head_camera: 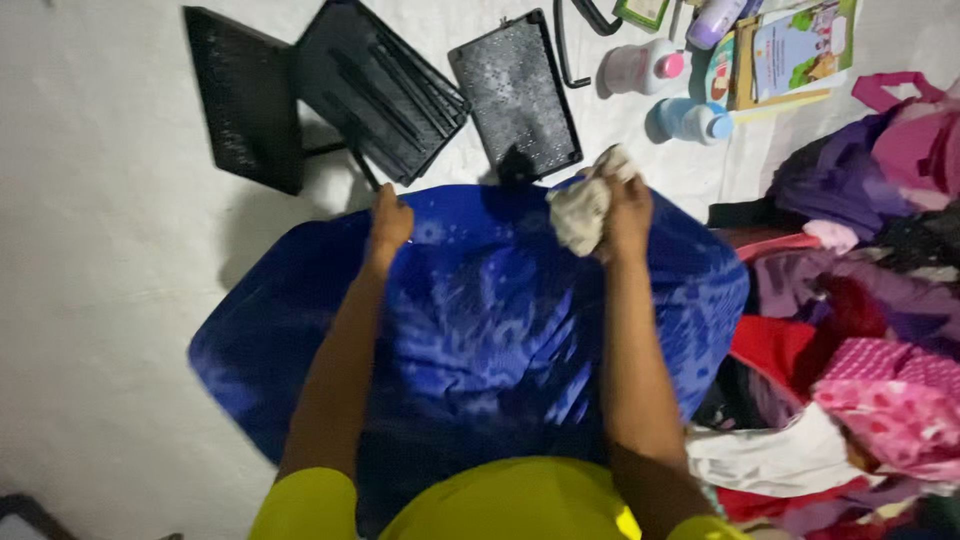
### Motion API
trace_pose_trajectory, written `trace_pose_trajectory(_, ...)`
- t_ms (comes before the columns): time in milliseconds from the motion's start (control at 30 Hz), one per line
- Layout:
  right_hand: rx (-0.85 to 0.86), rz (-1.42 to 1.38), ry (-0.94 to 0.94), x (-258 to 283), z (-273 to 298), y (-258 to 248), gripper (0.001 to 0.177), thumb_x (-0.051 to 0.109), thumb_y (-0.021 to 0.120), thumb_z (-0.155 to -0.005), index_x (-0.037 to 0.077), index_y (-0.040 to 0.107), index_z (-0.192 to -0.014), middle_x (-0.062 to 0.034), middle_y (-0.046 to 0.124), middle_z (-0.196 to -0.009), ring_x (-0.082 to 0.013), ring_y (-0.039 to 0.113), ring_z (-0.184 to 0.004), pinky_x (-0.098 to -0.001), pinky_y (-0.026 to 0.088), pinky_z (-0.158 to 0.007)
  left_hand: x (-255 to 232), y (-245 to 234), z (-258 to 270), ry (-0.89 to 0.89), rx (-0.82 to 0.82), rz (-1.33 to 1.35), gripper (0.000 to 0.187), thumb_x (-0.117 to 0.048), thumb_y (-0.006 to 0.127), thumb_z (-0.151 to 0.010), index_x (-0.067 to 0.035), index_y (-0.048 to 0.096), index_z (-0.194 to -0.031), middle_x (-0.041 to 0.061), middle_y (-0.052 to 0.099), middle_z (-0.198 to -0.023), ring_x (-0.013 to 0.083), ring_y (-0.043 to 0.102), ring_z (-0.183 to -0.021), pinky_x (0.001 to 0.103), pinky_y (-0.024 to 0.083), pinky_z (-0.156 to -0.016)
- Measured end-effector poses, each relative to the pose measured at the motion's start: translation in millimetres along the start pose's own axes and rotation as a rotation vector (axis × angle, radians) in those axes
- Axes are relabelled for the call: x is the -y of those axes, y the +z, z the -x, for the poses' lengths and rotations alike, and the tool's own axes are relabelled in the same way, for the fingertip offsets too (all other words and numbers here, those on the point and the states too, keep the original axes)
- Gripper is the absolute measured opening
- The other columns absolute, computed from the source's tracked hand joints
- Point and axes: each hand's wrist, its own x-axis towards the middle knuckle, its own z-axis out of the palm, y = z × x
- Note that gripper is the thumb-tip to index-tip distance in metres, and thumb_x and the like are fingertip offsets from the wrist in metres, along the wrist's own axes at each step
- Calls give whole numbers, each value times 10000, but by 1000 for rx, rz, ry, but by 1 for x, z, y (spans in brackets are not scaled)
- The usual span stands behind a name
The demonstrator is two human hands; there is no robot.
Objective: The person sits on the floor and wipes several black plastic kitchen utensils, including a grater and a slicer, using a cloth. The person wipes the surfaces and edges of each item individually.
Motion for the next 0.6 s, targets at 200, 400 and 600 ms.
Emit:
trace_pose_trajectory(200, -98, -55, 435, -77, -41, 5, 191, 69, 660, -941, 43, 686, -1128, -105, 723, -971, -228, 707, -811, -369, 585, -706, 6, 26, -71, -79, -47, 36, 253, -110, 632, -857, 60, 592, -1039, 327, 661, -969, 528, 614, -941, 586, 470, -841)
trace_pose_trajectory(400, -117, 732, 611, -162, -143, 9, 275, 260, 664, -945, 31, 694, -1095, -164, 719, -986, -317, 695, -878, -425, 573, -736, 16, 20, -82, 44, -102, -137, 305, -219, 702, -959, 22, 620, -792, 271, 636, -828, 472, 621, -838, 560, 476, -801)
trace_pose_trajectory(600, 262, 1451, 548, -164, -154, 12, 479, 474, 655, -944, 9, 717, -1039, -227, 717, -991, -404, 685, -943, -477, 557, -773, 61, 3, -4, 209, -2, -245, 181, -106, 626, -934, 27, 629, -1057, 247, 621, -913, 445, 604, -868, 564, 459, -764)
